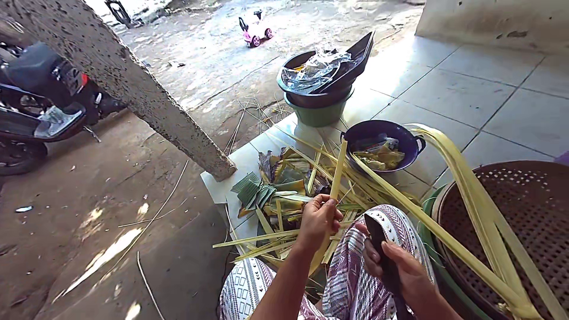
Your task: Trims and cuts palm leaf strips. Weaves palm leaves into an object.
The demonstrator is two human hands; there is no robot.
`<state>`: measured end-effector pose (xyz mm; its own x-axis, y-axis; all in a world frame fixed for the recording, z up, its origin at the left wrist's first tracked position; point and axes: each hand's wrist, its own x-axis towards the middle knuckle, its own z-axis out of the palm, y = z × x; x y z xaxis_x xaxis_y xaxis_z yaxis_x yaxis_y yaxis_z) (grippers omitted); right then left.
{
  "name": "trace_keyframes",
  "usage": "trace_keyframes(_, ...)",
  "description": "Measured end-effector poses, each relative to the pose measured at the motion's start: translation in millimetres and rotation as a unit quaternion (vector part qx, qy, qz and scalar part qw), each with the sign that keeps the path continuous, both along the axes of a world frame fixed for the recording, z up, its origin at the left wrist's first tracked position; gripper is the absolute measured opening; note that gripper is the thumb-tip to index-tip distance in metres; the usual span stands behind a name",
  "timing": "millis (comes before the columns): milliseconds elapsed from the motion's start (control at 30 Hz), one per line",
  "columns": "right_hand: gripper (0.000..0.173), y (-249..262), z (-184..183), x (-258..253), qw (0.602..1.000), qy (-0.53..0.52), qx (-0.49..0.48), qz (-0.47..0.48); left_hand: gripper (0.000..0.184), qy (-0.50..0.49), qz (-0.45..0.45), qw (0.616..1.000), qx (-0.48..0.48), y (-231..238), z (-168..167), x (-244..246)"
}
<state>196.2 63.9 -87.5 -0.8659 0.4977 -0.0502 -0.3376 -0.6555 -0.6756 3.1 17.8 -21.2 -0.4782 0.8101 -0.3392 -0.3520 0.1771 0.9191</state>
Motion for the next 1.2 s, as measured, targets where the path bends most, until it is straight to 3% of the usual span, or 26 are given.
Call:
trace_keyframes(100,0.069,-1,-5,-1,0.994,0.071,-0.046,0.074,0.022,-0.012,0.011,1.000,0.015,-2,-5,10)
trace_keyframes(200,0.059,0,8,-10,0.999,0.025,0.026,0.012,0.022,0.006,0.002,1.000,0.014,-10,-6,19)
trace_keyframes(267,0.063,6,19,-19,0.992,-0.015,0.127,-0.020,0.021,0.022,-0.007,1.000,0.014,-14,-2,25)
trace_keyframes(333,0.066,10,29,-28,0.985,-0.041,0.166,-0.023,0.020,0.036,-0.014,0.999,0.018,-19,2,28)
trace_keyframes(533,0.056,8,42,-42,0.982,-0.056,0.181,-0.022,0.019,0.067,-0.028,0.997,0.042,-29,11,26)
trace_keyframes(867,0.056,4,44,-53,0.958,-0.076,0.273,-0.053,0.022,-0.022,-0.010,0.996,0.084,-36,8,29)
trace_keyframes(1200,0.037,37,48,-61,0.941,-0.124,0.305,-0.079,0.021,0.000,-0.061,0.997,0.043,-53,10,36)
